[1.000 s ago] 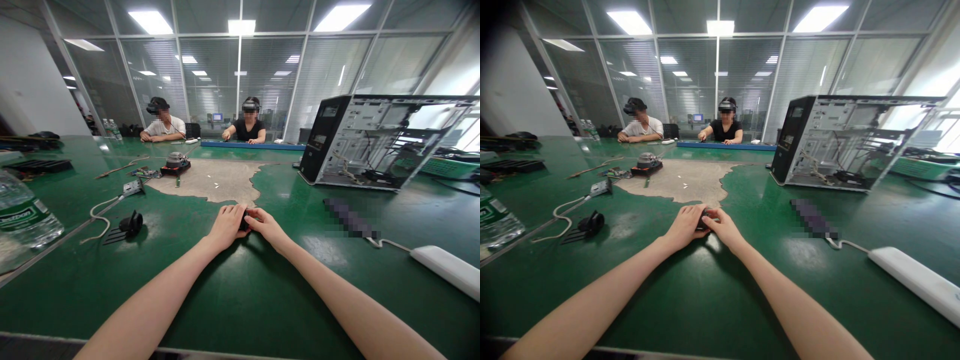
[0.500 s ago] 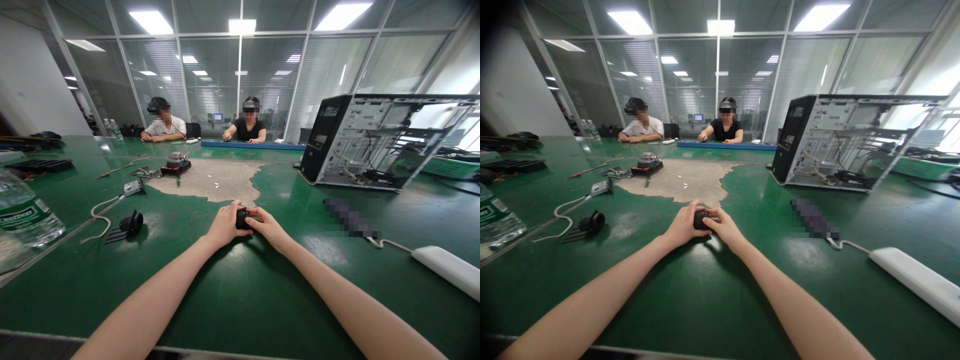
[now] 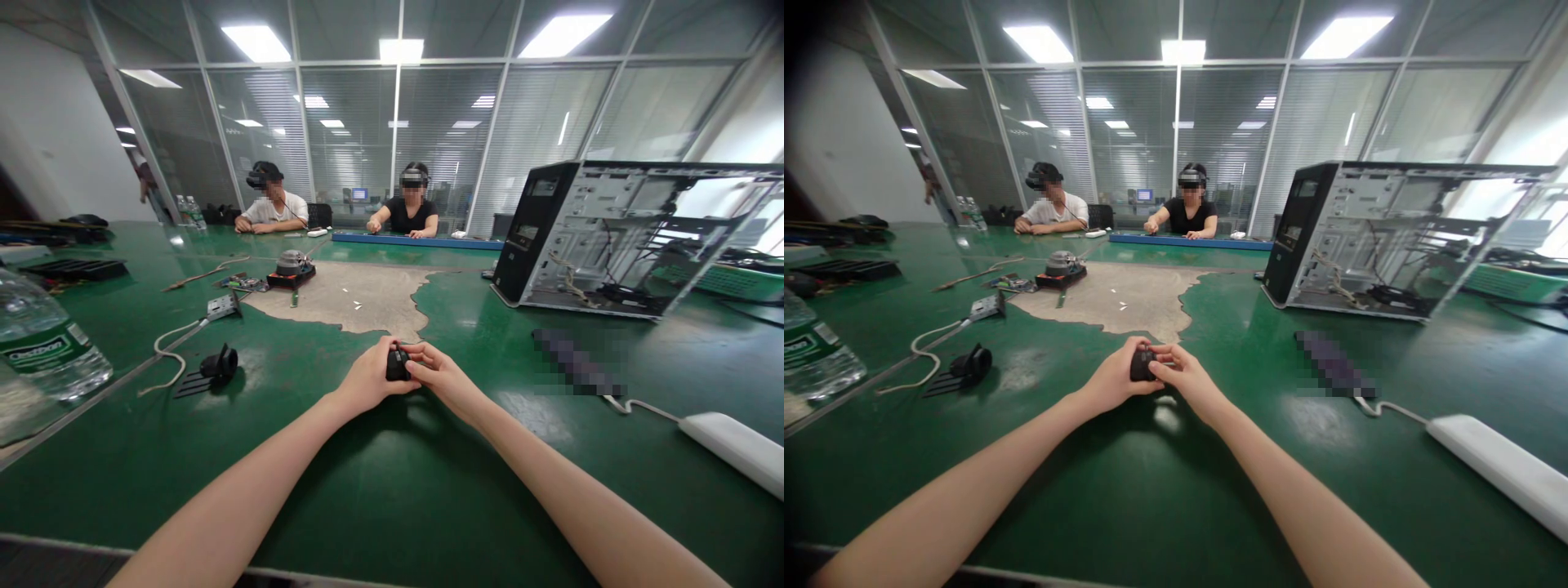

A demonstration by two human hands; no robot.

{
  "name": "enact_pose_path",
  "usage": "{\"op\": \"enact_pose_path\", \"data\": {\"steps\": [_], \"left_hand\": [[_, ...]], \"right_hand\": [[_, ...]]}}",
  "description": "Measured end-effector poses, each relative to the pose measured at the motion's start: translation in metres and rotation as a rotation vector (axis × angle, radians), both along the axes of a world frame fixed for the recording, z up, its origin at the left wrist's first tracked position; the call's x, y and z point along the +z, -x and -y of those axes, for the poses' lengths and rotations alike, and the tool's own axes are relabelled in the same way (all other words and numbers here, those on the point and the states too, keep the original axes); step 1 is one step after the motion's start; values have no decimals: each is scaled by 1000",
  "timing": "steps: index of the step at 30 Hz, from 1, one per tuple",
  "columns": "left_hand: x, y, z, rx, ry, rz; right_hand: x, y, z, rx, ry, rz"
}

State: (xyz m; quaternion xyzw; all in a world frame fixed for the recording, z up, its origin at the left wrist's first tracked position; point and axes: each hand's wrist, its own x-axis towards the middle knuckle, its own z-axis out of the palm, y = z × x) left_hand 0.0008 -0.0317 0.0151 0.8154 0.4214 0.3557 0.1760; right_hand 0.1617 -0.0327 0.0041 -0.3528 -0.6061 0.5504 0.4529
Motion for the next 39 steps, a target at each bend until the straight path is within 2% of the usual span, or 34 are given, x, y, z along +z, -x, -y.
{"op": "enact_pose_path", "data": {"steps": [4,9,17,24,32,36,39], "left_hand": [[5,1,6,-12,52,18],[5,2,6,-51,59,10],[3,3,3,-73,74,18],[5,2,5,-113,96,19],[6,1,6,-104,52,-9],[4,4,3,-105,72,5],[2,5,1,-123,105,17]], "right_hand": [[4,2,6,-7,1,-7],[5,5,9,6,48,-37],[9,1,11,-39,-28,112],[15,-5,14,62,-17,58],[8,2,12,-42,66,5],[5,3,10,31,164,-9],[6,-1,10,59,110,4]]}}
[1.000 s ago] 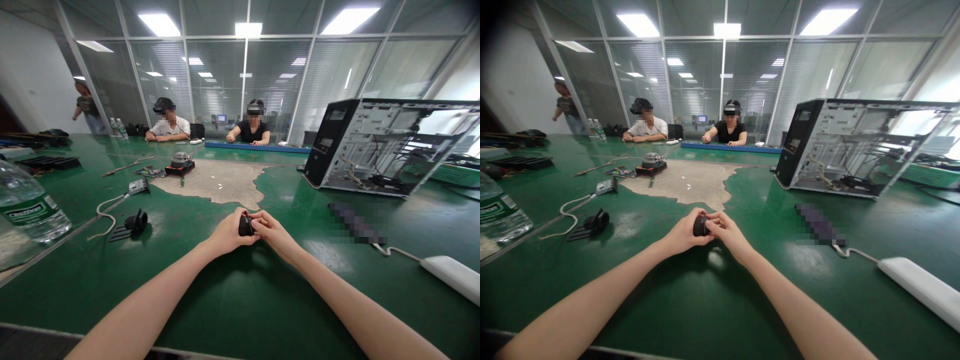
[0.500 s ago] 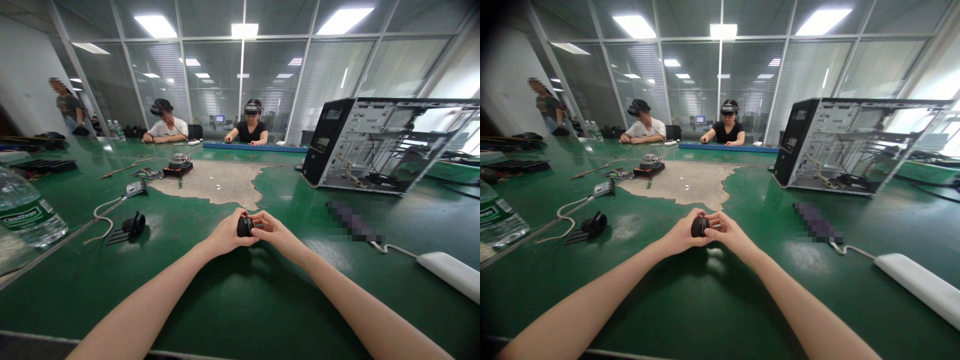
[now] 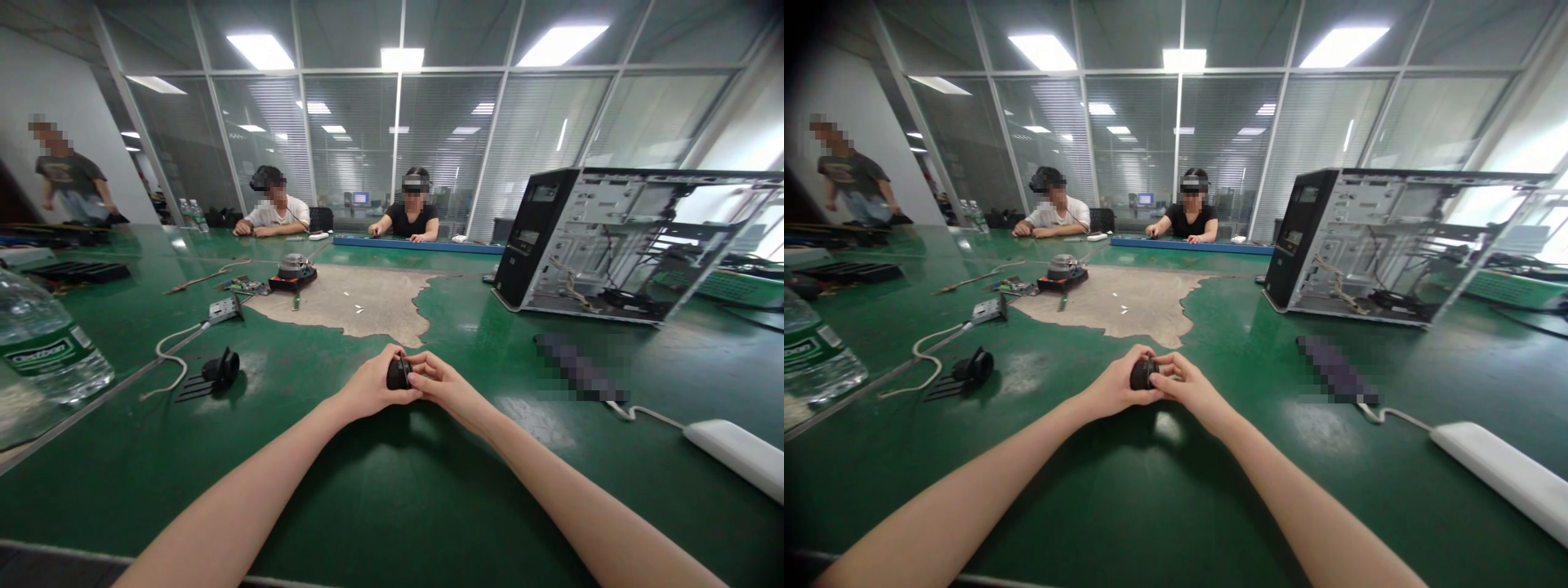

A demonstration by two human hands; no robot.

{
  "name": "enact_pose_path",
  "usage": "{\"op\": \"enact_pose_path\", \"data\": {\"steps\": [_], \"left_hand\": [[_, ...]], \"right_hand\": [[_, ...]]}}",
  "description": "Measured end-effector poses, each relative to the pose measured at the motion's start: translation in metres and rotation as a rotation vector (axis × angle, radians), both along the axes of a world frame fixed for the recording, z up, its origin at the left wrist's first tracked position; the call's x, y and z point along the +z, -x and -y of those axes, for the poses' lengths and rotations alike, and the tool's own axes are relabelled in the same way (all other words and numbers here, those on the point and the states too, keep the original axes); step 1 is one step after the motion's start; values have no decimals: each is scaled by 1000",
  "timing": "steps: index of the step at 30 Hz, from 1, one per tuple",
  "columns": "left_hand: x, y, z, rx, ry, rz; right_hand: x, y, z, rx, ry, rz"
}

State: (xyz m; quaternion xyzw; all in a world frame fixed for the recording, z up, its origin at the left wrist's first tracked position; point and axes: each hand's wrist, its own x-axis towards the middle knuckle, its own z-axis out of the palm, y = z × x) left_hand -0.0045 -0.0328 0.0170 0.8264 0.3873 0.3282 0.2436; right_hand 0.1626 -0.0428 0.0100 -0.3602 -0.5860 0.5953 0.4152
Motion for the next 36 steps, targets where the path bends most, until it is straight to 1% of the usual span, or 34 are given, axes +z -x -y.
{"op": "enact_pose_path", "data": {"steps": [3,6,10,13,16,20,22,25,29,36], "left_hand": [[-1,0,0,-1,28,-3],[0,-1,1,1,35,-3],[1,-2,3,-23,4,-9],[-1,-2,1,-13,-55,-30],[-6,-3,-3,9,-152,-75],[-12,-3,-10,63,-260,-173],[-13,-3,-13,49,-315,-213],[-13,-3,-15,26,-365,-256],[-11,-3,-14,11,-363,-263],[-6,1,-9,-32,-371,-273]], "right_hand": [[2,-4,1,1,-65,40],[4,-4,2,-3,-37,41],[2,-1,1,-59,-19,16],[-2,1,-2,-65,-21,15],[-7,1,-6,-79,-22,28],[-10,0,-11,-86,-79,18],[-11,1,-12,-85,-103,-2],[-11,1,-12,-83,-114,-19],[-10,1,-10,-87,-114,-9],[-9,3,-8,-154,-146,59]]}}
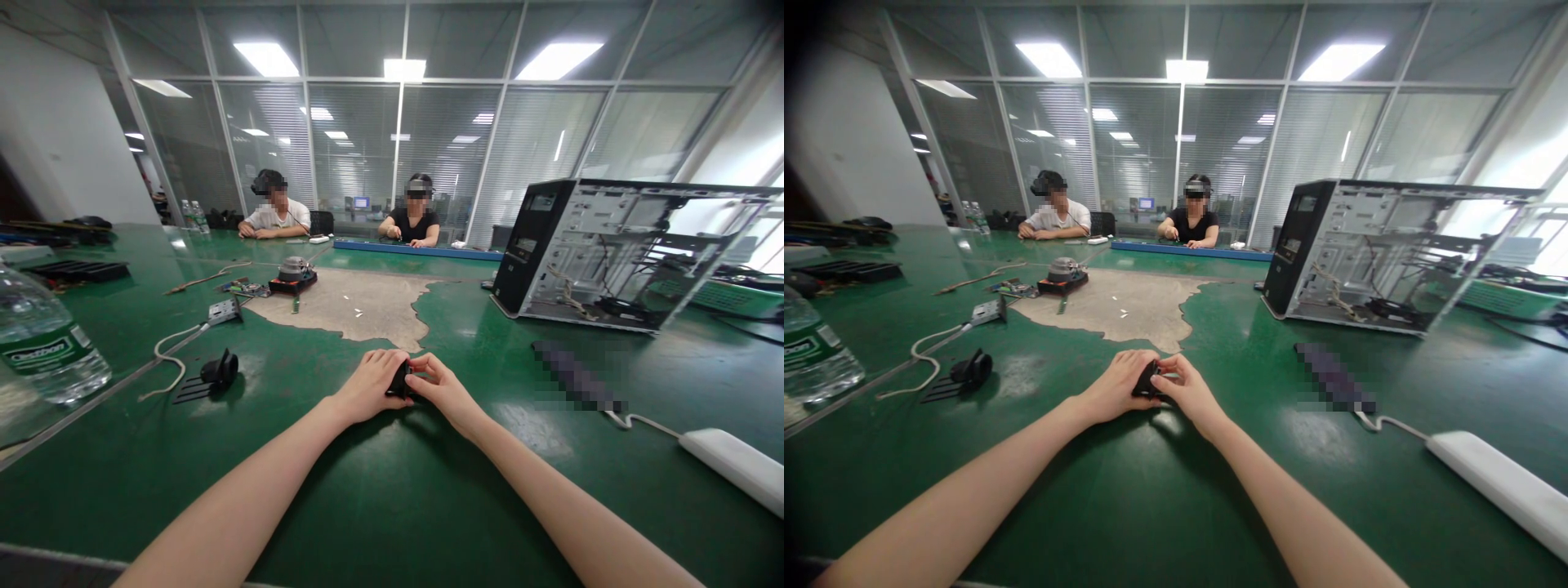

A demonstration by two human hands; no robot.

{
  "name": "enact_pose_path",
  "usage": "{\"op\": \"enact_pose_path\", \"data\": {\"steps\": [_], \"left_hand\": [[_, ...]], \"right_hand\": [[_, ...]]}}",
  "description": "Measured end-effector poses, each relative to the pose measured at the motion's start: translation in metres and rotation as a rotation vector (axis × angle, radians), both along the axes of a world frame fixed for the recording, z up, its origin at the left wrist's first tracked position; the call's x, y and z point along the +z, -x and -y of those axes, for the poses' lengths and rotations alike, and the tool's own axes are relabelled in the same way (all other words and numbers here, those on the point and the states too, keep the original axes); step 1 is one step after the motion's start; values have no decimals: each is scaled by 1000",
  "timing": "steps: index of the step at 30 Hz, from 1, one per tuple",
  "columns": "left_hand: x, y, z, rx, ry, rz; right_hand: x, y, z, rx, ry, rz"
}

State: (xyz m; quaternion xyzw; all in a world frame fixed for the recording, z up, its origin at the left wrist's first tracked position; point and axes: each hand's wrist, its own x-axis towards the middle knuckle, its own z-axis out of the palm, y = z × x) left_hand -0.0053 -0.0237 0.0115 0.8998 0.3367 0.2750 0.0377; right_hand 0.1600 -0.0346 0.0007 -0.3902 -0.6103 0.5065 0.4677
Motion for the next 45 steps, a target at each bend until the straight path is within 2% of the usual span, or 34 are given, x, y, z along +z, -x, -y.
{"op": "enact_pose_path", "data": {"steps": [6,13,24,33,45], "left_hand": [[1,2,1,1,1,-3],[0,3,0,-18,10,-1],[-7,-1,-6,32,-70,-16],[-9,-1,-10,27,-89,-28],[-5,-1,-6,11,-57,7]], "right_hand": [[-2,0,-3,29,-8,58],[1,0,2,60,2,17],[-4,2,-6,-57,-15,45],[3,0,-2,70,17,-29],[-5,1,-6,-35,-15,43]]}}
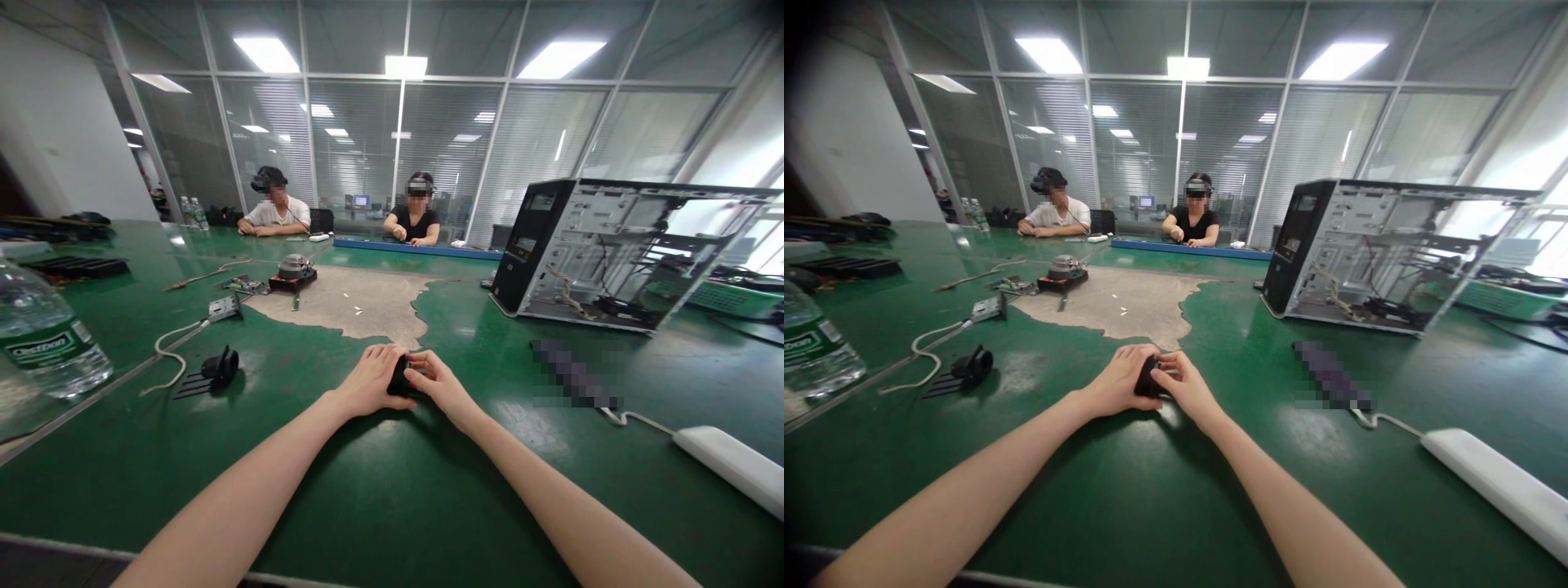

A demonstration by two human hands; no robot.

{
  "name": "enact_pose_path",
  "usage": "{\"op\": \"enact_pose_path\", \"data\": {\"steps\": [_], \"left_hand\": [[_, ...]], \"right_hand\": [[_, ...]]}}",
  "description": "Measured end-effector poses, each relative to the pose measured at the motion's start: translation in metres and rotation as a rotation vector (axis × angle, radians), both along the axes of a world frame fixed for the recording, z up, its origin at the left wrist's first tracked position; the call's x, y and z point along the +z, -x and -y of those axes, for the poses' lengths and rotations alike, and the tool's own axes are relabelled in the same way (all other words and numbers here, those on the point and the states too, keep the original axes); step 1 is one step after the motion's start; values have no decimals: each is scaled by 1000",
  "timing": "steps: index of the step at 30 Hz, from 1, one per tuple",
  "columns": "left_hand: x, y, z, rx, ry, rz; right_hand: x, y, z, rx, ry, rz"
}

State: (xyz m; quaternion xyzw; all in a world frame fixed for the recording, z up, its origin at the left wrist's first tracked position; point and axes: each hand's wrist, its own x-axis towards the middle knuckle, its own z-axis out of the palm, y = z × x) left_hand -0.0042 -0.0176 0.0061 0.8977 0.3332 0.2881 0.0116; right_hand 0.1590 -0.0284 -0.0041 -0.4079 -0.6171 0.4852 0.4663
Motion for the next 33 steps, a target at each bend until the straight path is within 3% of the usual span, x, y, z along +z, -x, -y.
{"op": "enact_pose_path", "data": {"steps": [12,26,33], "left_hand": [[1,-1,3,8,52,51],[14,19,4,-137,267,127],[3,18,-1,-127,149,91]], "right_hand": [[3,-2,0,52,-31,28],[1,-3,0,59,0,22],[2,-2,0,28,3,34]]}}
